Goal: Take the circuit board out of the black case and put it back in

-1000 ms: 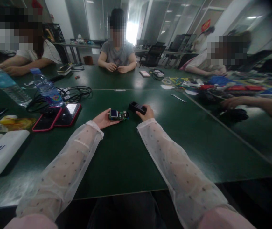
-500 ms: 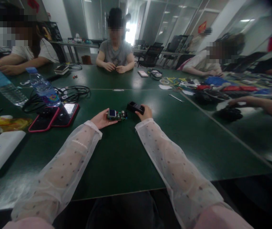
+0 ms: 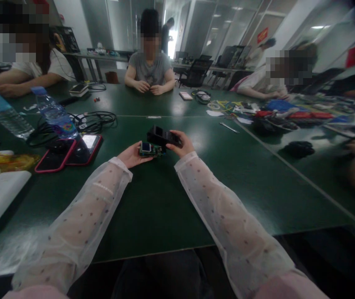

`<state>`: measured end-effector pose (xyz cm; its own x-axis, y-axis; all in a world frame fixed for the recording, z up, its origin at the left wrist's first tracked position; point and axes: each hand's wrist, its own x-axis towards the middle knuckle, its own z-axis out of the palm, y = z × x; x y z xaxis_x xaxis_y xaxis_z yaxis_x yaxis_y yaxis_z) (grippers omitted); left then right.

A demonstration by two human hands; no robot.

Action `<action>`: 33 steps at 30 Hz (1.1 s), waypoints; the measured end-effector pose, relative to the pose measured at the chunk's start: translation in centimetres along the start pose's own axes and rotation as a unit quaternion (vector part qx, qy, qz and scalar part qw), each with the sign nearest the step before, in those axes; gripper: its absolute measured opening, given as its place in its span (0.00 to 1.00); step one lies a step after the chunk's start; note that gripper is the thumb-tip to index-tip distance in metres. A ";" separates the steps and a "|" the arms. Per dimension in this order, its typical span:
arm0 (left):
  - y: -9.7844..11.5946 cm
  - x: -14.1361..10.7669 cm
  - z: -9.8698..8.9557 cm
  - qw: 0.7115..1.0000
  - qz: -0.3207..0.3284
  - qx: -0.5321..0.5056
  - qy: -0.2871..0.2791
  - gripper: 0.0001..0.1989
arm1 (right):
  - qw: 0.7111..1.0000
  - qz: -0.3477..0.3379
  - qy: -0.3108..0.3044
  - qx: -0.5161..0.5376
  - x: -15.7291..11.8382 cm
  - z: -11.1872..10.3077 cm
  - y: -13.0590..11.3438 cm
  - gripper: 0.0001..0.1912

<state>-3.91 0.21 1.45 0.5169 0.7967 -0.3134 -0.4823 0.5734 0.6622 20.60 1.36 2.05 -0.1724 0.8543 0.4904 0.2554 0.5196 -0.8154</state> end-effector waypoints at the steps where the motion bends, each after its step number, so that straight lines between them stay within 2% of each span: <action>1: 0.0 -0.1 0.0 1.000 0.008 0.003 -0.005 0.25 | 1.000 -0.006 -0.017 0.002 -0.1 0.3 -0.5 0.33; 6: -0.1 -0.3 0.4 1.000 0.015 0.003 0.000 0.23 | 0.997 -0.029 -0.071 -0.020 -0.7 1.3 -0.9 0.31; 10: -0.2 0.0 0.5 0.999 0.007 0.004 0.042 0.22 | 0.993 -0.014 -0.109 -0.041 -0.9 1.7 0.8 0.30; 13: -0.2 0.3 0.3 0.998 0.008 0.002 0.064 0.26 | 0.989 -0.010 -0.136 -0.060 -0.9 2.1 1.9 0.29; 16: -0.2 0.4 0.1 0.999 0.005 0.009 0.053 0.29 | 0.987 -0.012 -0.139 -0.074 -1.0 2.5 2.2 0.29; 27: -0.2 -0.1 0.7 0.998 0.015 0.029 0.058 0.24 | 0.990 -0.010 -0.127 -0.064 -1.4 2.6 2.3 0.30; 33: -0.2 -0.2 0.7 0.998 0.014 0.027 0.058 0.25 | 0.990 -0.017 -0.126 -0.058 -1.4 2.7 2.6 0.31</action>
<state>-3.46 -0.18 1.88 0.4164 0.8311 -0.3687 -0.4545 0.5415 0.7073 18.96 1.48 -1.59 -0.4102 0.8136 0.4121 0.3515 0.5580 -0.7517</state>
